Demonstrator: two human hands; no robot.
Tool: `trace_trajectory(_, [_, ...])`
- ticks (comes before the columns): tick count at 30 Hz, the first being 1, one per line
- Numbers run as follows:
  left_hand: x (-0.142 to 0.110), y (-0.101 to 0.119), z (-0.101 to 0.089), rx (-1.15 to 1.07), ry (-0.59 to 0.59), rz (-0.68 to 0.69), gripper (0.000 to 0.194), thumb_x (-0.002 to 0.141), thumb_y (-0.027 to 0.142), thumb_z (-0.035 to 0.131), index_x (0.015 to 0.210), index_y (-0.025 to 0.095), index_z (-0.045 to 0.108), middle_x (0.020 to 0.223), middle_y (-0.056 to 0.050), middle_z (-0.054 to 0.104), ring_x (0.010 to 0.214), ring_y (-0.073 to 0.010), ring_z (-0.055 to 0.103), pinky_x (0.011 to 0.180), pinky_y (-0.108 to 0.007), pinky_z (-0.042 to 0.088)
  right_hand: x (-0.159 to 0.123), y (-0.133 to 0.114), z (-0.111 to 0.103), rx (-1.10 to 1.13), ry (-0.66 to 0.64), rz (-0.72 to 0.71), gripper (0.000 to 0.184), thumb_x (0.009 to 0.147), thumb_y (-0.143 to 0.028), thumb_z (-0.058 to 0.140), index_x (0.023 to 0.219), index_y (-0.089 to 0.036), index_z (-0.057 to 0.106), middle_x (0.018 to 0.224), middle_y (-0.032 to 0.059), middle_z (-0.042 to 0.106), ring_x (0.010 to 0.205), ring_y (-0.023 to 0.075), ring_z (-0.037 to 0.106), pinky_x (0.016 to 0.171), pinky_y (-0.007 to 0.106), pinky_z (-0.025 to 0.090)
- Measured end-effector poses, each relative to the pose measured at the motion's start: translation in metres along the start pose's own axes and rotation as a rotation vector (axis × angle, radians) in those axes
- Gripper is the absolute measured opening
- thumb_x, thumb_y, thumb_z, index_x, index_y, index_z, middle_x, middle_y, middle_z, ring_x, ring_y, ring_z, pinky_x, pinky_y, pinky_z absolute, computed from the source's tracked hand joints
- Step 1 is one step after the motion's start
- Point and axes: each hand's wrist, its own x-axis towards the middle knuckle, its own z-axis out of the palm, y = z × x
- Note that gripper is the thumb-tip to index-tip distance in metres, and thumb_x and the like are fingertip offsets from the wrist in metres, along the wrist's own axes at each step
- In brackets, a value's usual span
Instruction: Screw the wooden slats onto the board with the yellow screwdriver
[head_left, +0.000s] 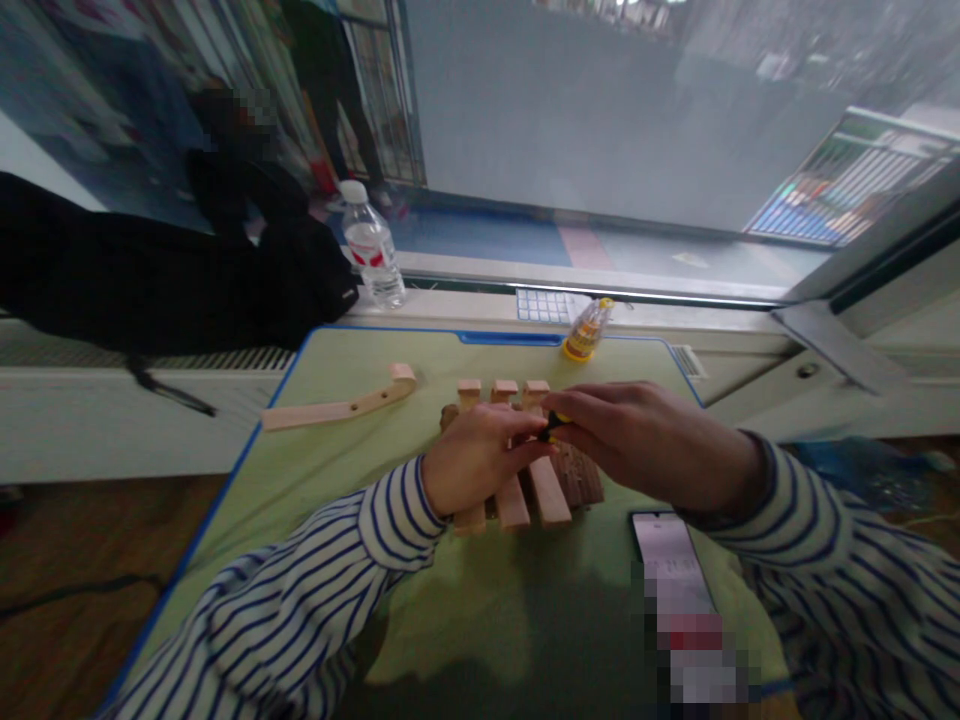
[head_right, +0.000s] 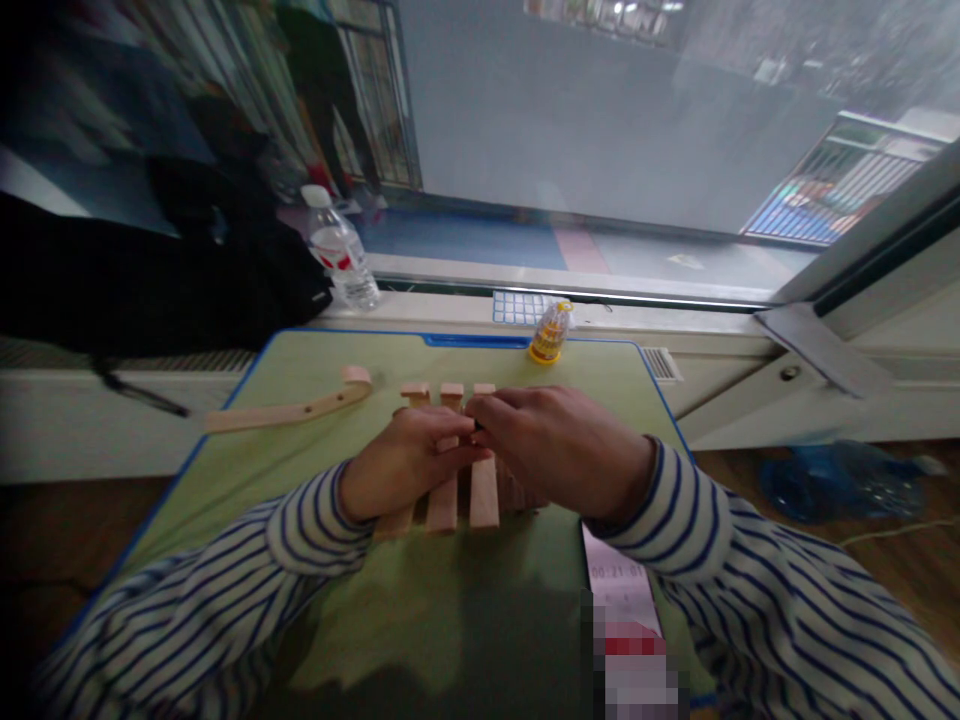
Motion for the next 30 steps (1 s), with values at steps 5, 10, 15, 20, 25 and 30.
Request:
trace_trajectory(5, [0.0019,0.0006,-0.0015,-0.027,-0.038,-0.007,0.017,0.088,0.029,0.051,0.090,0.018,0.065,0.085,-0.001,0.067,0.077,-0.0128,0.060,0.069,-0.024,0.042,-0.0007,0.0001,0.0020,-0.025,0.019,0.027,0.011,0.087,-0.017,0.046,0.095,-0.015,0.053,0.097,0.0074,0.064,0.085,0.0153,0.060,0.069,0.027,0.043])
trace_trajectory(10, [0.0031,0.0010,-0.0021,-0.047,-0.039,-0.003,0.017,0.088,0.028,0.051,0.092,0.019,0.065,0.088,-0.001,0.068,0.078,-0.0126,0.060,0.070,-0.024,0.042,-0.0033,-0.0009,0.0049,-0.040,0.037,0.054,0.009,0.089,-0.020,0.046,0.093,-0.016,0.052,0.098,0.0078,0.064,0.087,0.0161,0.060,0.073,0.027,0.044])
trace_trajectory(15, [0.0026,0.0015,0.0009,-0.027,-0.031,-0.022,0.015,0.087,0.027,0.052,0.090,0.019,0.064,0.085,0.000,0.066,0.077,-0.0132,0.058,0.071,-0.025,0.042,-0.0046,0.0003,0.0072,-0.035,0.059,0.074,0.009,0.089,-0.023,0.046,0.094,-0.016,0.051,0.103,0.0084,0.063,0.091,0.0170,0.060,0.076,0.028,0.045])
trace_trajectory(20, [0.0015,0.0051,0.0021,-0.008,0.055,-0.058,0.019,0.082,0.031,0.059,0.097,0.020,0.063,0.090,-0.001,0.066,0.080,-0.0147,0.059,0.072,-0.026,0.044,-0.0035,0.0017,0.0076,-0.046,0.055,0.059,0.012,0.089,-0.022,0.046,0.097,-0.015,0.051,0.101,0.0091,0.064,0.089,0.0165,0.060,0.073,0.027,0.045])
trace_trajectory(25, [0.0002,0.0044,0.0017,-0.021,0.078,-0.055,0.013,0.083,0.029,0.058,0.090,0.022,0.067,0.084,0.002,0.068,0.075,-0.0125,0.060,0.069,-0.024,0.043,-0.0009,-0.0009,0.0045,-0.082,0.046,0.052,0.015,0.089,-0.022,0.046,0.099,-0.015,0.052,0.092,0.0070,0.065,0.080,0.0158,0.060,0.067,0.027,0.043])
trace_trajectory(30, [-0.0034,0.0016,0.0036,0.011,0.094,-0.068,0.016,0.084,0.033,0.057,0.085,0.021,0.067,0.079,0.001,0.067,0.071,-0.0120,0.060,0.065,-0.023,0.042,0.0014,-0.0018,-0.0015,-0.014,0.079,-0.002,0.032,0.089,-0.028,0.047,0.117,-0.015,0.048,0.105,0.0106,0.064,0.088,0.0172,0.061,0.070,0.028,0.045])
